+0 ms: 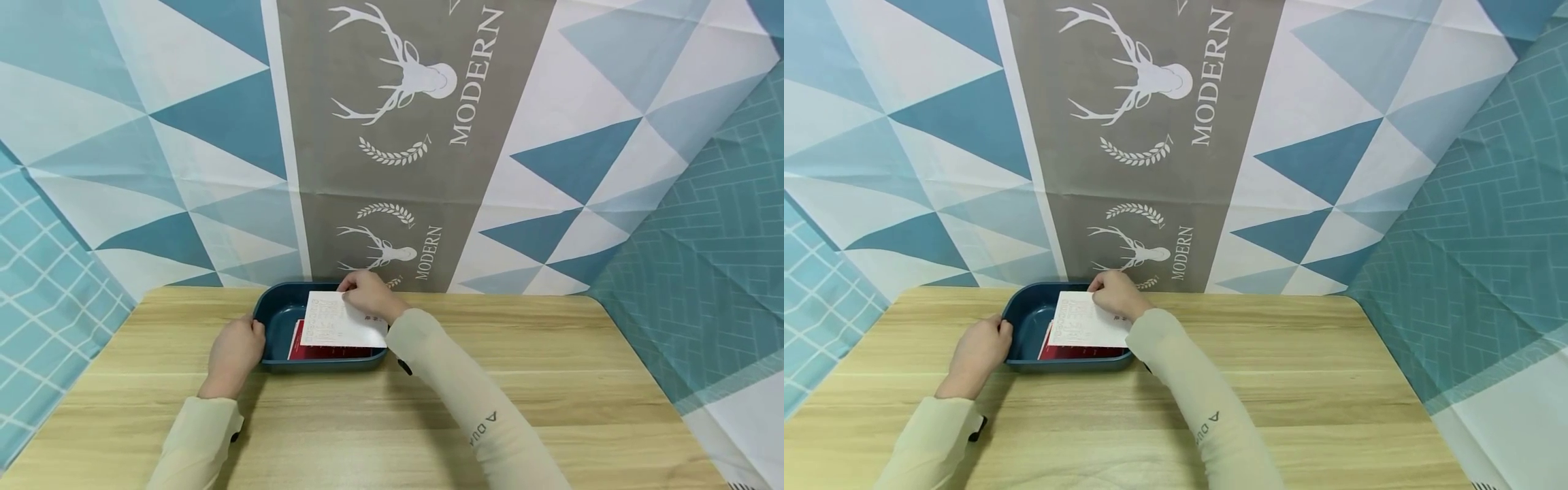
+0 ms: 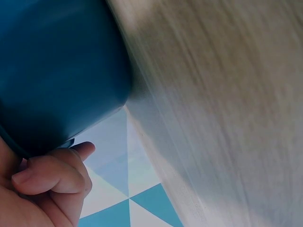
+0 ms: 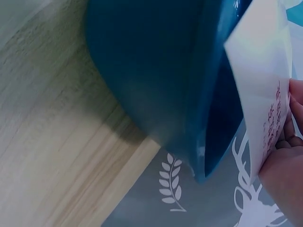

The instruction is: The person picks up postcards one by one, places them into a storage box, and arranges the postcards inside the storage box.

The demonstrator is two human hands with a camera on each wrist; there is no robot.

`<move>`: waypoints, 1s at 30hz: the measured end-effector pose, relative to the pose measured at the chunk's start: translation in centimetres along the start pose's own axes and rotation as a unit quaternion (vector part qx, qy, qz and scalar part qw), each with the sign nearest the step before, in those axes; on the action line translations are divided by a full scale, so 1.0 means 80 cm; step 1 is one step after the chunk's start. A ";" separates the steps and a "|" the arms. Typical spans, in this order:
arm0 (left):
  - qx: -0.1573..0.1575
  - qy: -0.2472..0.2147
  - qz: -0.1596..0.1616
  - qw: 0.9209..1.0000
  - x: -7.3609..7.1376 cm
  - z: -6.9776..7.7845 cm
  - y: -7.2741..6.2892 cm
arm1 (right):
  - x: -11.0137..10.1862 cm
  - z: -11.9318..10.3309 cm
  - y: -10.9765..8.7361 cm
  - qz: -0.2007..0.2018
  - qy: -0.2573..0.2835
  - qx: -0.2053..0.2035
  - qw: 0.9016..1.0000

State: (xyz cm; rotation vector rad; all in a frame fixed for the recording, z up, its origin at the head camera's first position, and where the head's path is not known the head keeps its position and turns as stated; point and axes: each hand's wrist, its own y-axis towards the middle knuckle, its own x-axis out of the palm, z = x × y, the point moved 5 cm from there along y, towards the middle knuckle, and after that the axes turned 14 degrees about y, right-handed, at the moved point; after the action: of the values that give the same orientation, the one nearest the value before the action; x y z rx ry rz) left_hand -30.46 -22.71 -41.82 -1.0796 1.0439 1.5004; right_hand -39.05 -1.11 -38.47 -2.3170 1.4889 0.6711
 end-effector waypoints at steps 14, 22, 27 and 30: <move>-0.005 0.004 -0.006 1.000 0.002 0.000 0.002 | 0.025 0.012 0.002 -0.018 -0.022 0.001 1.000; -0.005 0.004 0.009 1.000 0.004 0.000 0.002 | 0.042 0.029 0.003 -0.030 -0.027 -0.002 0.999; -0.004 0.004 0.012 1.000 0.004 0.001 0.001 | 0.054 0.033 0.003 -0.053 -0.053 -0.006 0.997; -0.008 0.005 0.009 1.000 0.004 0.000 0.001 | 0.060 0.032 0.004 -0.063 -0.070 -0.009 0.995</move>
State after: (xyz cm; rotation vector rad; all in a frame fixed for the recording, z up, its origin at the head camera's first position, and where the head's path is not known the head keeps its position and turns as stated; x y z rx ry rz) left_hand -30.60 -22.68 -42.12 -1.0915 1.0532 1.5224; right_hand -38.20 -3.64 -43.17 -2.3024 1.2683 0.7983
